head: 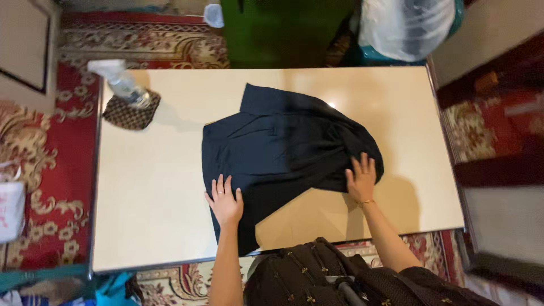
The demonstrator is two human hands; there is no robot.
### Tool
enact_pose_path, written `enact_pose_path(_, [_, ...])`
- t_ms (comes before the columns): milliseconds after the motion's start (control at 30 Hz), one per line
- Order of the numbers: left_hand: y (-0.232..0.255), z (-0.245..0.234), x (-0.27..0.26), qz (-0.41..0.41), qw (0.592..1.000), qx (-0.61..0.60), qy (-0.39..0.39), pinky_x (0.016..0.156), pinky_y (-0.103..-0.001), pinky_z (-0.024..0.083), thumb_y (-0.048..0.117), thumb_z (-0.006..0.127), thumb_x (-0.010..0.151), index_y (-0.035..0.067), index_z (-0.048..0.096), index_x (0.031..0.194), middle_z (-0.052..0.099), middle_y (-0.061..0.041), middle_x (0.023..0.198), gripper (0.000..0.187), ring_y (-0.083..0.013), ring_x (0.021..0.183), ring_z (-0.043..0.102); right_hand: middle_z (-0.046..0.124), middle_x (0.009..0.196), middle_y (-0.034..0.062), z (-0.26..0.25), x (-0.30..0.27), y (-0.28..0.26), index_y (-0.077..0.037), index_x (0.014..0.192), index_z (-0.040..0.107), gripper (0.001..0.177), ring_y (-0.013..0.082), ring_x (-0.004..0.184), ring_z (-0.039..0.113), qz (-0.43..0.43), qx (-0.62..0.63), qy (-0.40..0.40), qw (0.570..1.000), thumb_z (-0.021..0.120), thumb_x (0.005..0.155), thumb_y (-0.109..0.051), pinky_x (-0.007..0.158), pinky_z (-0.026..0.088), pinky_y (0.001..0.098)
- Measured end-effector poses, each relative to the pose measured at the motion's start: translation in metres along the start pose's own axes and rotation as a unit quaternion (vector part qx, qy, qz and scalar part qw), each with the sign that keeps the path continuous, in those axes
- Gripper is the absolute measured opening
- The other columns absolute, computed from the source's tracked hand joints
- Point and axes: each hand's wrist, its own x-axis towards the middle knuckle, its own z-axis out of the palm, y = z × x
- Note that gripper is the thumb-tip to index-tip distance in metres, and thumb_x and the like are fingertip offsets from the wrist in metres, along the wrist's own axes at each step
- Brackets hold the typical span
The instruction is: The person picks up several folded shirts and trousers from a table and bed, carries them to a wardrobe, and places them onto a shelf in a stack.
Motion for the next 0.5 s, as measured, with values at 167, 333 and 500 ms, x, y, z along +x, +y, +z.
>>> enact_pose_path(167, [0.019, 0.003, -0.009, -0.081, 0.996, -0.001, 0.022, 0.121, -0.052, 0.026, 0.033, 0.067, 0.089, 0.014, 0.056, 0.139, 0.048, -0.006, 0.152, 0.055, -0.0282, 0.143, 0.042, 0.032, 0.162, 0.0300, -0.018, 0.025, 0.030, -0.013, 0.153, 0.050, 0.063, 0.0511, 0.148, 0.030, 0.079, -0.034, 0.059, 0.995, 0.065, 0.097, -0.038, 0.119, 0.023, 0.0593])
enact_pose_path(333, [0.046, 0.014, 0.001, -0.276, 0.951, -0.117, 0.075, 0.097, -0.048, 0.042, 0.039, 0.077, 0.085, 0.008, 0.053, 0.143, 0.062, -0.014, 0.126, 0.069, -0.0316, 0.114, 0.061, 0.039, 0.160, 0.0239, -0.019, 0.053, 0.045, -0.005, 0.153, 0.043, 0.074, 0.0433, 0.143, 0.039, 0.089, 0.065, 0.055, 0.992, 0.070, 0.088, -0.029, 0.114, 0.028, 0.0601])
enact_pose_path(500, [0.059, 0.019, 0.008, -0.295, 0.948, -0.108, 0.046, 0.097, -0.046, 0.044, 0.036, 0.074, 0.090, 0.014, 0.065, 0.127, 0.068, -0.008, 0.117, 0.044, -0.0283, 0.111, 0.064, 0.053, 0.147, 0.0247, -0.010, 0.095, 0.057, -0.001, 0.146, 0.052, 0.064, 0.0414, 0.135, 0.050, 0.050, 0.095, 0.073, 0.992, 0.074, 0.087, -0.017, 0.114, 0.037, 0.0500])
